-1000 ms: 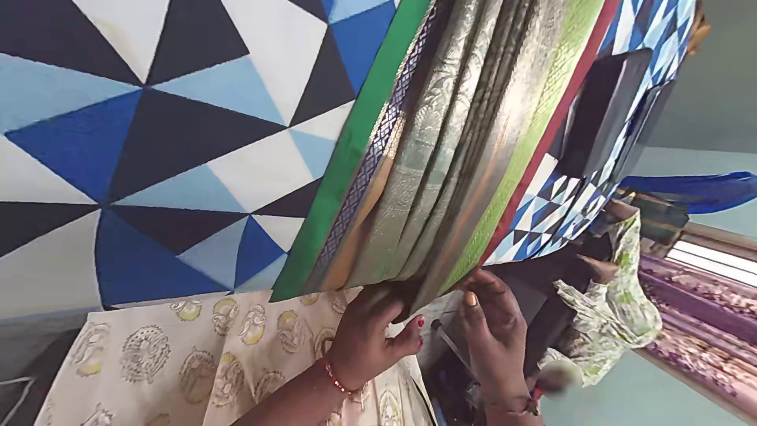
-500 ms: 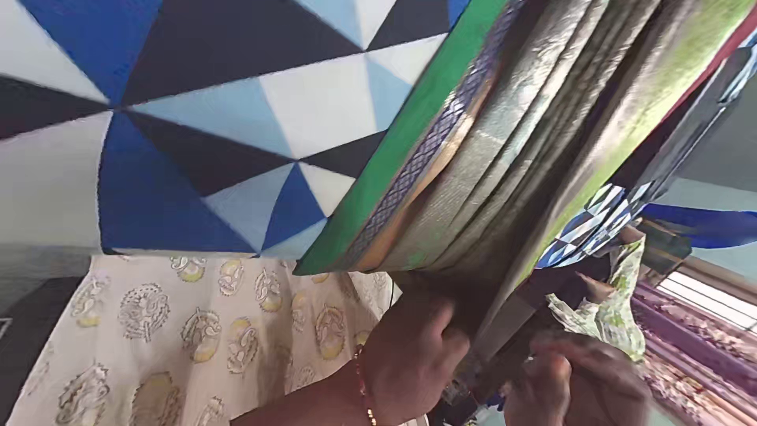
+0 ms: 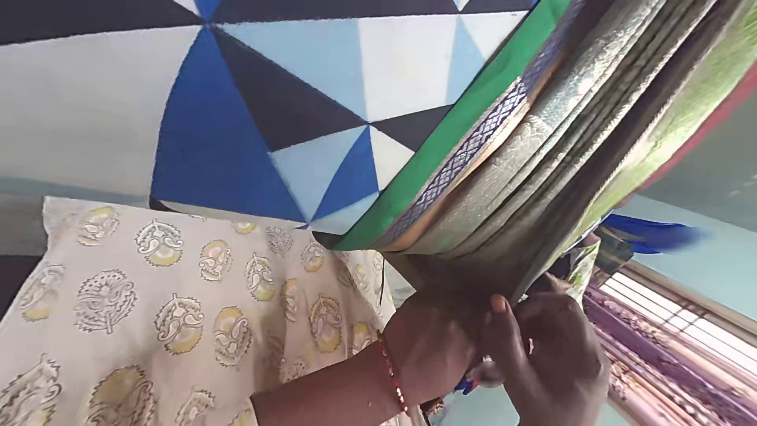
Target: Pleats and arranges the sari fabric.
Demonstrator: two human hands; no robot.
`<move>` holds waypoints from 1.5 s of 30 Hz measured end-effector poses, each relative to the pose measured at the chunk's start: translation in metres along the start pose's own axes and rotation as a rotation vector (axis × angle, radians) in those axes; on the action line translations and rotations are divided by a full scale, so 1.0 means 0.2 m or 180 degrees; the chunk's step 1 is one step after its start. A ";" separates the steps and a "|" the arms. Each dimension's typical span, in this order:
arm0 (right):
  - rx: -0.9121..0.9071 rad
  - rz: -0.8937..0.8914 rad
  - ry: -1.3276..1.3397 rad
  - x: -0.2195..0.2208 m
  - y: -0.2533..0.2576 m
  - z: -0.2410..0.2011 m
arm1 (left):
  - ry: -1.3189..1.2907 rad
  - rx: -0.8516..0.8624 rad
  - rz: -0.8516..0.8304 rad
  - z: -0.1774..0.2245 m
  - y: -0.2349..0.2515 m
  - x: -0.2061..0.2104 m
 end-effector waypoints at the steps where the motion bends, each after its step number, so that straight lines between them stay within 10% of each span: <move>1: 0.0018 0.0038 -0.0143 0.00 0.01 -0.01 | -0.0048 0.0017 0.0007 0.00 0.00 0.01; 14: -0.0224 0.0419 -0.1142 -0.01 -0.01 -0.04 | -0.0944 0.0009 0.0030 -0.05 -0.03 0.03; 23: -0.0341 0.0427 -0.0852 0.02 0.00 -0.05 | -0.1970 -0.1758 0.1080 -0.29 -0.18 -0.04; 45: -0.0468 0.0489 -0.0803 -0.01 0.00 -0.04 | -0.0649 -0.0425 0.0673 -0.22 -0.12 -0.06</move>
Point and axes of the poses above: each hand's wrist, its own y-axis towards the middle knuckle, its own x-axis out of the palm, z = x × y, the point moved 5 cm from there along y, towards the middle knuckle, and after that the axes turned 14 degrees about x, right-handed, at the moved point
